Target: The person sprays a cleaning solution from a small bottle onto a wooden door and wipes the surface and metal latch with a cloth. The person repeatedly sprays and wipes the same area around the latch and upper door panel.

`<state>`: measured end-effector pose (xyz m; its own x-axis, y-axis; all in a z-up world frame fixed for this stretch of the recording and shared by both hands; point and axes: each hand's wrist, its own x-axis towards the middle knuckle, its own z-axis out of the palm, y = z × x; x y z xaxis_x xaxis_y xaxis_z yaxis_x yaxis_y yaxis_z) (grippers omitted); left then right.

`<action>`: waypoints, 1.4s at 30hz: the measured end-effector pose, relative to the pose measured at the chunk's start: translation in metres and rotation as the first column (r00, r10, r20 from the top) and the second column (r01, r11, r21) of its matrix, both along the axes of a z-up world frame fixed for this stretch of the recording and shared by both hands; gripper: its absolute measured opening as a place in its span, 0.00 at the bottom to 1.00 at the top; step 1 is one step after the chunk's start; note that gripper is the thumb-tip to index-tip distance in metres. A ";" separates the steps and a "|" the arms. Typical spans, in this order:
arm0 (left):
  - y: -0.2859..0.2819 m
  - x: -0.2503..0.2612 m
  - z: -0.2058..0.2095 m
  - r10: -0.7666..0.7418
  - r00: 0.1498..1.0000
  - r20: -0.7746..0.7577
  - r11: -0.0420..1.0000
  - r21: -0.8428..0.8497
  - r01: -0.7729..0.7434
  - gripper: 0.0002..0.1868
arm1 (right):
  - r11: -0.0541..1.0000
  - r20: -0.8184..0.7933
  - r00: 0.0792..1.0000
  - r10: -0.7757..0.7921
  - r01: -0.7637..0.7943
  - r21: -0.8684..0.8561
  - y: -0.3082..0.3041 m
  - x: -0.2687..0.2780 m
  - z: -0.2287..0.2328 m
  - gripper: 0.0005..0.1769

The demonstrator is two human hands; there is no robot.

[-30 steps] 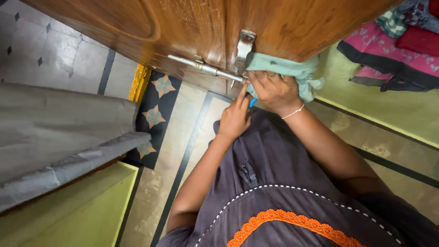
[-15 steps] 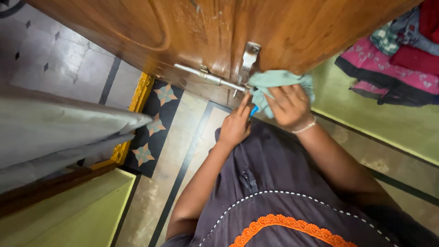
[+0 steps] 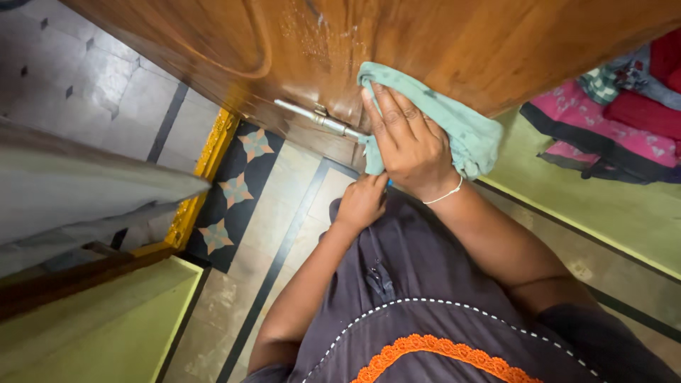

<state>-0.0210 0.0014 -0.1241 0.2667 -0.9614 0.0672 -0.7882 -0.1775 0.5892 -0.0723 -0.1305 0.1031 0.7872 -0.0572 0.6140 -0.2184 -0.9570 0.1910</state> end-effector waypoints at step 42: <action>-0.006 0.010 0.005 -0.033 0.997 0.075 0.998 -0.050 0.037 0.26 | 0.908 0.048 0.968 0.246 -0.213 -0.361 -0.032 -0.008 -0.112 0.15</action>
<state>-0.0109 -0.0042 -0.1188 0.2254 -0.9648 0.1354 -0.8351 -0.1197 0.5368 -0.0805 -0.1620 -0.0086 0.6928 0.3500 0.6305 -0.0334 -0.8578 0.5129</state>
